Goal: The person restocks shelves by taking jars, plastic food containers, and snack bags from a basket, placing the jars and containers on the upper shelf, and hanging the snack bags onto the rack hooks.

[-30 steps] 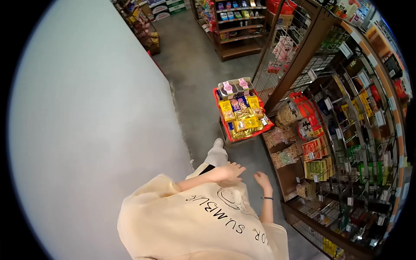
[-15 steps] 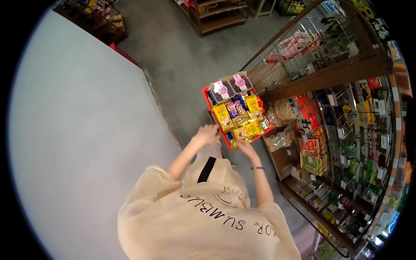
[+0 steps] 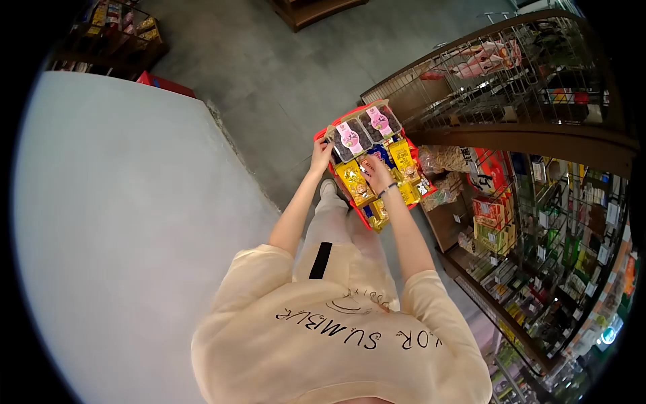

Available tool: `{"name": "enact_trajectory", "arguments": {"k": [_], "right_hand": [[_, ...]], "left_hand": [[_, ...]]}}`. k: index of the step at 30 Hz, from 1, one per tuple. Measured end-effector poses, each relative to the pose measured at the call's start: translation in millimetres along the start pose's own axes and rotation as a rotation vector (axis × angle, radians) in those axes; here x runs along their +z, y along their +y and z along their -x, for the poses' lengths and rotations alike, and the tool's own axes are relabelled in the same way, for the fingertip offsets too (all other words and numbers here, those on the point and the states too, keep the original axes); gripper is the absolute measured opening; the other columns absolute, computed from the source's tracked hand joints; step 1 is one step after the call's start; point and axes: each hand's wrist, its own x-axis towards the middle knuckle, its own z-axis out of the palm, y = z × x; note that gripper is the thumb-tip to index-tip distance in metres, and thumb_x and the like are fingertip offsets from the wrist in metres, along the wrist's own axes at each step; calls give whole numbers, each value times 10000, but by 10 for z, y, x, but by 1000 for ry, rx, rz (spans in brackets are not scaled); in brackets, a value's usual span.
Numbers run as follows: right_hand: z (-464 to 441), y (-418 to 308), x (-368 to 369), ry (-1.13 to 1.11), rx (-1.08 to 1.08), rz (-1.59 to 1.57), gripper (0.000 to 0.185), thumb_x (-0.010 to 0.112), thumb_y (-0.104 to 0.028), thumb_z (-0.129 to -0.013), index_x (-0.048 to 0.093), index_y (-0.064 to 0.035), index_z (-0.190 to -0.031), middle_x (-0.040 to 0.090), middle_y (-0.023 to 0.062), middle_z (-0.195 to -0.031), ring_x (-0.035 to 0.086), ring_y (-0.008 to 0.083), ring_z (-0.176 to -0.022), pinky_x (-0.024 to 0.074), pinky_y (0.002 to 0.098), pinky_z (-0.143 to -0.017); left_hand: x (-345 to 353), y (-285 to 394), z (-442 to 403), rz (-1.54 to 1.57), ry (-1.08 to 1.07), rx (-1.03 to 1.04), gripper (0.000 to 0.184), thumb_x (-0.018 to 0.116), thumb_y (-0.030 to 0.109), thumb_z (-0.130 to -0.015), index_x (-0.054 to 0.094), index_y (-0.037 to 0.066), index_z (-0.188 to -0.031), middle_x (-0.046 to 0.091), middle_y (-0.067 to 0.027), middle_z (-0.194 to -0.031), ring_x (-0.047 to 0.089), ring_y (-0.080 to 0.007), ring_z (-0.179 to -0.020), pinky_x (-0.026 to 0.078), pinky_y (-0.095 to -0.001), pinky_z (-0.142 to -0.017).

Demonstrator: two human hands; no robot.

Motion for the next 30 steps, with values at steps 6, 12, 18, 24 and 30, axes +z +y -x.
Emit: {"name": "enact_trajectory", "arguments": {"k": [6, 12, 18, 24, 30], "right_hand": [[-312, -90, 107, 3, 64, -161, 218, 600, -242, -816, 512, -151, -994, 507, -15, -1008, 466, 147, -930, 389, 317, -817], [-411, -94, 209, 102, 56, -124, 217, 579, -189, -816, 488, -187, -1013, 494, -11, -980, 471, 150, -926, 379, 326, -826], [-192, -139, 399, 195, 7, 11, 316, 575, -180, -806, 429, -165, -1085, 498, 6, -995, 509, 166, -928, 411, 315, -812], [-52, 171, 388, 254, -130, -136, 437, 579, -121, -756, 387, -108, -1148, 498, 52, -1066, 546, 156, -911, 448, 256, -682], [349, 272, 490, 440, -174, -203, 481, 580, -270, -769, 378, -92, -1167, 471, 67, -1087, 522, 168, -908, 456, 311, -725]], "left_hand": [[32, -129, -290, 8, -22, 73, 462, 593, 253, -834, 480, -22, -1188, 550, -143, -1144, 526, -221, -1052, 414, -314, -896], [128, 266, -122, -47, -9, -149, 503, 577, 350, -840, 477, 48, -1229, 446, -148, -1212, 514, -264, -1062, 433, -329, -876], [219, 144, -59, -365, 77, 85, 572, 573, 353, -840, 381, 48, -1284, 413, -228, -1247, 453, -338, -1138, 354, -369, -965], [250, 170, 299, -51, 86, 160, 493, 552, 277, -874, 366, 33, -1260, 526, -208, -1163, 518, -279, -1084, 386, -348, -923], [246, 233, 907, 93, 108, 174, 415, 471, 272, -928, 356, 53, -1262, 476, -148, -1221, 458, -210, -1118, 344, -313, -960]]}}
